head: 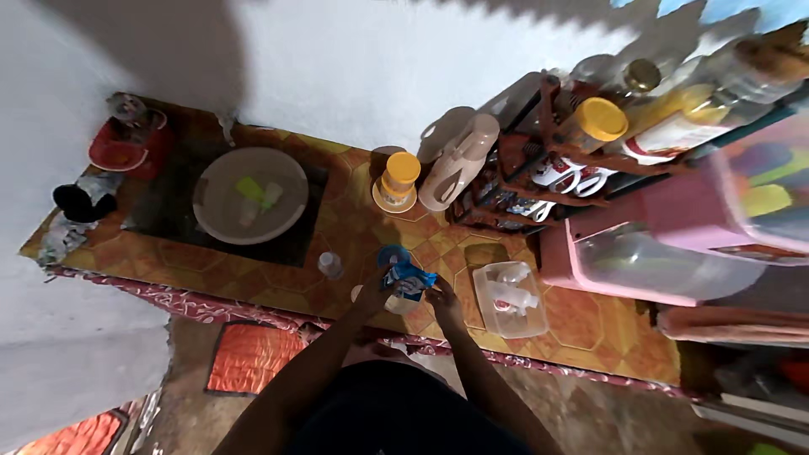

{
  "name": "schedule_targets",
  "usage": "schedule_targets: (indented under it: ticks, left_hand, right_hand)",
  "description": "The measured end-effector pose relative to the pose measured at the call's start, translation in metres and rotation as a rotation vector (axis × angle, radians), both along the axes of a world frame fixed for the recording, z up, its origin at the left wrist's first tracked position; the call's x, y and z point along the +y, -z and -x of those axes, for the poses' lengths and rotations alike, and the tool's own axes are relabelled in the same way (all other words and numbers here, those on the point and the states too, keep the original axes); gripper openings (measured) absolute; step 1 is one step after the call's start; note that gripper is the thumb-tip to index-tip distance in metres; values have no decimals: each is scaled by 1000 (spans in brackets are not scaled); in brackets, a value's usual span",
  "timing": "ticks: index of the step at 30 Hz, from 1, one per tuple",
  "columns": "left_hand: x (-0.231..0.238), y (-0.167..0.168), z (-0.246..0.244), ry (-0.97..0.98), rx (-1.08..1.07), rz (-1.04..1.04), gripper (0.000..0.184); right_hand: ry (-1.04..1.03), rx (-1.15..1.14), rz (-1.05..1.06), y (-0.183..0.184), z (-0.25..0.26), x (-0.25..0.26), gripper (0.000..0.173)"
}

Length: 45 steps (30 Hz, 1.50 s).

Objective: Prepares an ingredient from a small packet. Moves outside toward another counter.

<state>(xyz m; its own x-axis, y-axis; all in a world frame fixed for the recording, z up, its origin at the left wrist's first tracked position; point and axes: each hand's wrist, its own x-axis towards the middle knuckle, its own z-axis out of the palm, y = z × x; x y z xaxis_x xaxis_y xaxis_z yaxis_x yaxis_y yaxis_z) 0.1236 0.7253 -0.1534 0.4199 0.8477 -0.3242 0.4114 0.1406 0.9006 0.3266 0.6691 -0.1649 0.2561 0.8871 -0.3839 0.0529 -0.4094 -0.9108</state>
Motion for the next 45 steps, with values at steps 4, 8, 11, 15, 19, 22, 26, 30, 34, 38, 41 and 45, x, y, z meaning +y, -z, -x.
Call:
schedule_targets:
  ticks: [4,8,11,15,19,22,26,30,34,38,41,45]
  left_hand:
    - [2,9,4,35,-5,11,63]
    - [7,6,8,54,22,41,74]
    - [10,-1,4,50,1,-4,77]
    - [13,-7,3,87,33,-44,76]
    - [14,-21,-1,156,166,-30,65]
    - [15,-23,-2,187,217,-32,62]
    - [12,-25,0,157,223,-19,64]
    - [9,-25,-2,103,223,-21,62]
    - [10,-23,-3,53,226,10,62]
    - [8,-25,-2,33,220,0,61]
    - [7,-23,-3,3,198,-9,60]
    - [7,-24,-1,-29,174,7,59]
  right_hand:
    - [21,119,-69,3,-3,8,27]
    - [-8,79,-138,1,-7,15,23]
    - [-49,90,-125,0,-6,18,22]
    - [-31,96,-109,0,-4,23,20]
    - [10,80,-170,7,-8,24,17]
    - [58,104,-157,5,-7,25,15]
    - [30,125,-166,5,-6,24,22]
    - [-115,34,-177,4,-7,21,42]
    - [-47,-42,-129,-3,0,15,67]
    - [-162,-53,-142,0,13,4,81]
    - [-188,-112,-152,1,17,2,90]
    - [-218,-82,-149,1,15,4,89]
